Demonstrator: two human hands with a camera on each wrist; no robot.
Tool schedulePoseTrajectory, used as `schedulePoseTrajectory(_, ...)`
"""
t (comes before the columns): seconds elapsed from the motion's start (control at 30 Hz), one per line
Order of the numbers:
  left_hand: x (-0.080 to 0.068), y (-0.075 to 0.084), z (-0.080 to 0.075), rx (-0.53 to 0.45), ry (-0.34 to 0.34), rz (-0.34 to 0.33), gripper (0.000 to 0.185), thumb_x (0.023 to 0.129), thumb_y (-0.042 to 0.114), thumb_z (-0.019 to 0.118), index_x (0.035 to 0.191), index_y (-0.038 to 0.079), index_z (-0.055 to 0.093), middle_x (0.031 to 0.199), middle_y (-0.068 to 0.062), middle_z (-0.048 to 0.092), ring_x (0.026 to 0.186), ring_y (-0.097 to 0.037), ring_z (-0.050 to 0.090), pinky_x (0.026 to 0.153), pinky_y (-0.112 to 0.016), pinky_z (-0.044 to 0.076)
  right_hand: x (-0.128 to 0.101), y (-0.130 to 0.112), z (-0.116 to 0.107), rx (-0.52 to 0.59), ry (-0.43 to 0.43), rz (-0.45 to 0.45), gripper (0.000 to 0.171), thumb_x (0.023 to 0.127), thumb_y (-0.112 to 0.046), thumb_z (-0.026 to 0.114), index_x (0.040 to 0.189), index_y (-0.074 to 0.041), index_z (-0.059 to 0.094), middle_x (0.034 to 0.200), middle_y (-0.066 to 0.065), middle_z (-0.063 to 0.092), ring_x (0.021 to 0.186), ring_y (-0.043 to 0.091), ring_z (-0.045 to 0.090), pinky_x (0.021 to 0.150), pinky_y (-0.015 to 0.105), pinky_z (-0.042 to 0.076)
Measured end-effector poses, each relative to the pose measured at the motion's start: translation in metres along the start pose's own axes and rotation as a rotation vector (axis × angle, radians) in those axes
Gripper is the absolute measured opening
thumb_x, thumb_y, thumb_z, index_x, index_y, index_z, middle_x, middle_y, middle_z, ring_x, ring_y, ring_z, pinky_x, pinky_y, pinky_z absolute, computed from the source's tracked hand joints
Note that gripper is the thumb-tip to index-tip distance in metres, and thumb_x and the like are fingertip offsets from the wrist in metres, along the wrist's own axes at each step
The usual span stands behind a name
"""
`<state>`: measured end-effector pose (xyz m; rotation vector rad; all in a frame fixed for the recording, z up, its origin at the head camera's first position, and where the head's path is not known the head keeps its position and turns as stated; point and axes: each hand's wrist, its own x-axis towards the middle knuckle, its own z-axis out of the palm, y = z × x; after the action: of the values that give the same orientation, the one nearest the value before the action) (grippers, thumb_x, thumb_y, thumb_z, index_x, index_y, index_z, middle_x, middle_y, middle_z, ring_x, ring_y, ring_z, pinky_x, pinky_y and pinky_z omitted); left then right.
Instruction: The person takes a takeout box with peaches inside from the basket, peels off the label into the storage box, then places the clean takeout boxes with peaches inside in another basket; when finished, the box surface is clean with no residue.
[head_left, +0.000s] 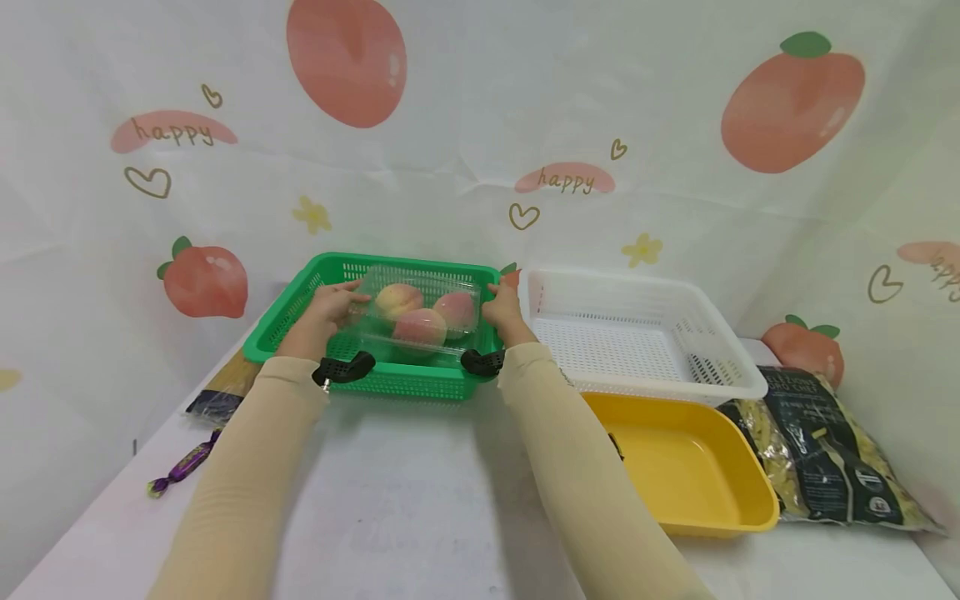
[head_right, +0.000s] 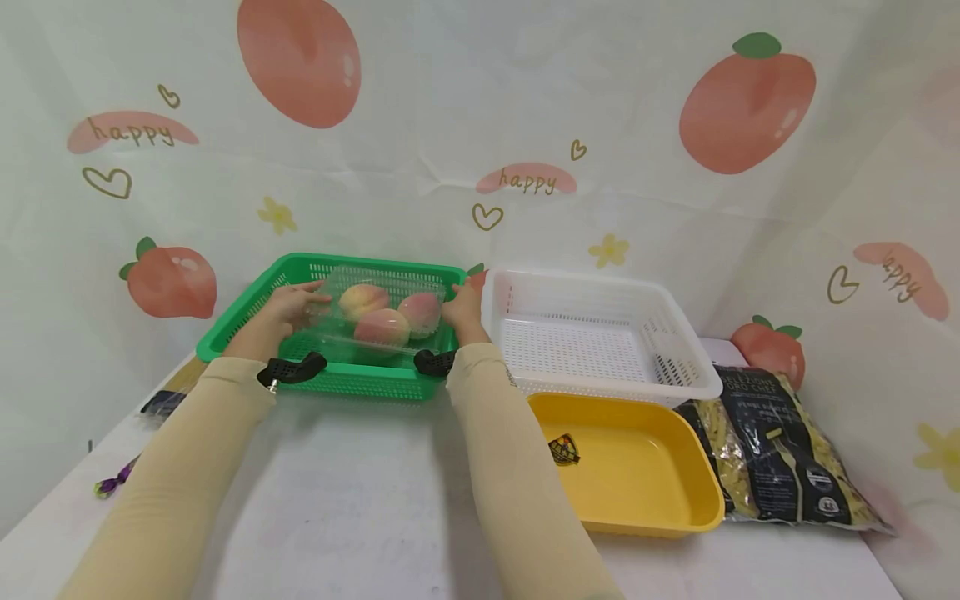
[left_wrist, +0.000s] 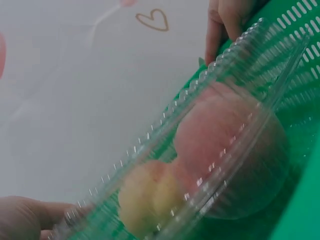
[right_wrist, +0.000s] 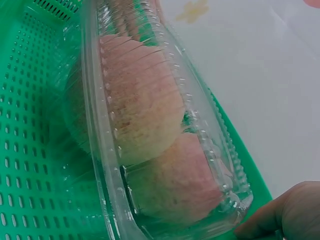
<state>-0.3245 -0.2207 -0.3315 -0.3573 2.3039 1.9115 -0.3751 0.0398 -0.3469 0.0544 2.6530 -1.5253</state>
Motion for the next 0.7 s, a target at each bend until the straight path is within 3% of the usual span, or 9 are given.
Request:
schedulePoseTrajectory(0.13, 0.01, -0.007, -0.003, 0.05, -0.041, -0.003, 0.057, 0.098, 0.015, 0.045, 0.149, 0.019, 0.02, 0.152, -0.014, 0.026, 0.137, -0.03, 0.034, 0.108, -0.044, 0.034, 0.001, -0.001, 0.0, 0.004, -0.007, 0.009, 0.065, 0.09, 0.009, 0.039, 0.149, -0.012, 0.021, 0.157, -0.002, 0.016, 0.123, 0.024, 0.039, 0.049, 0.025, 0.029)
schedulePoseTrajectory(0.17, 0.019, -0.013, -0.007, 0.034, -0.07, 0.01, 0.058, 0.097, 0.016, 0.05, 0.148, 0.021, 0.024, 0.15, -0.013, 0.032, 0.133, -0.029, 0.041, 0.105, -0.042, 0.039, 0.001, -0.001, -0.001, 0.001, -0.01, 0.011, 0.065, 0.091, 0.008, 0.039, 0.149, -0.012, 0.021, 0.157, -0.002, 0.015, 0.119, 0.025, 0.042, 0.049, 0.025, 0.028)
schedulePoseTrajectory(0.23, 0.023, -0.016, -0.008, 0.066, -0.091, 0.007, 0.061, 0.096, 0.02, 0.052, 0.149, 0.021, 0.022, 0.15, -0.013, 0.031, 0.132, -0.029, 0.042, 0.1, -0.039, 0.043, 0.001, -0.001, -0.001, -0.005, -0.01, 0.008, 0.065, 0.091, 0.008, 0.039, 0.149, -0.012, 0.02, 0.157, -0.002, 0.016, 0.111, 0.024, 0.044, 0.048, 0.025, 0.028)
schedulePoseTrajectory(0.37, 0.019, -0.014, -0.005, 0.157, -0.107, 0.004, 0.065, 0.097, 0.021, 0.049, 0.151, 0.018, 0.013, 0.154, -0.015, 0.022, 0.131, -0.032, 0.042, 0.075, -0.028, 0.044, 0.001, 0.0, -0.003, -0.01, -0.021, 0.002, 0.061, 0.091, 0.007, 0.038, 0.148, -0.011, 0.024, 0.158, -0.002, 0.012, 0.101, 0.027, 0.046, 0.048, 0.025, 0.027)
schedulePoseTrajectory(0.4, 0.01, -0.008, 0.001, 0.199, -0.093, -0.011, 0.064, 0.099, 0.02, 0.044, 0.151, 0.015, 0.007, 0.156, -0.017, 0.012, 0.134, -0.034, 0.036, 0.073, -0.026, 0.042, 0.0, -0.001, -0.004, -0.01, -0.024, 0.003, 0.06, 0.091, 0.007, 0.037, 0.148, -0.01, 0.026, 0.158, -0.001, 0.01, 0.106, 0.026, 0.045, 0.049, 0.025, 0.027)
schedulePoseTrajectory(0.5, 0.004, -0.004, 0.004, 0.22, -0.102, -0.024, 0.064, 0.1, 0.019, 0.041, 0.151, 0.013, 0.004, 0.156, -0.018, 0.005, 0.135, -0.036, 0.032, 0.064, -0.026, 0.035, -0.003, -0.003, -0.006, -0.012, -0.034, 0.012, 0.056, 0.092, 0.006, 0.035, 0.146, -0.008, 0.03, 0.158, 0.0, 0.007, 0.121, 0.026, 0.041, 0.05, 0.025, 0.027)
schedulePoseTrajectory(0.6, 0.0, -0.002, 0.004, 0.222, -0.116, -0.049, 0.063, 0.1, 0.019, 0.039, 0.151, 0.013, 0.002, 0.156, -0.018, -0.005, 0.141, -0.039, 0.016, 0.089, -0.035, 0.043, -0.008, -0.01, -0.01, -0.039, -0.056, 0.009, 0.052, 0.093, 0.004, 0.033, 0.144, -0.007, 0.035, 0.157, 0.004, 0.015, 0.118, 0.022, 0.04, 0.051, 0.025, 0.025)
schedulePoseTrajectory(0.63, 0.0, -0.002, 0.003, 0.221, -0.116, -0.052, 0.062, 0.101, 0.019, 0.038, 0.151, 0.012, 0.002, 0.156, -0.018, -0.007, 0.142, -0.039, 0.01, 0.1, -0.041, 0.039, -0.01, -0.013, -0.011, -0.044, -0.071, 0.004, 0.051, 0.093, 0.003, 0.033, 0.143, -0.007, 0.035, 0.156, 0.005, 0.019, 0.11, 0.023, 0.042, 0.053, 0.026, 0.026)
schedulePoseTrajectory(0.7, -0.003, -0.001, 0.003, 0.222, -0.105, -0.043, 0.06, 0.101, 0.018, 0.036, 0.151, 0.011, 0.003, 0.156, -0.014, -0.01, 0.143, -0.04, 0.0, 0.112, -0.055, 0.021, -0.015, -0.022, -0.016, -0.058, -0.106, -0.015, 0.049, 0.094, 0.0, 0.036, 0.143, -0.006, 0.036, 0.154, 0.008, 0.025, 0.11, 0.026, 0.045, 0.063, 0.026, 0.04)
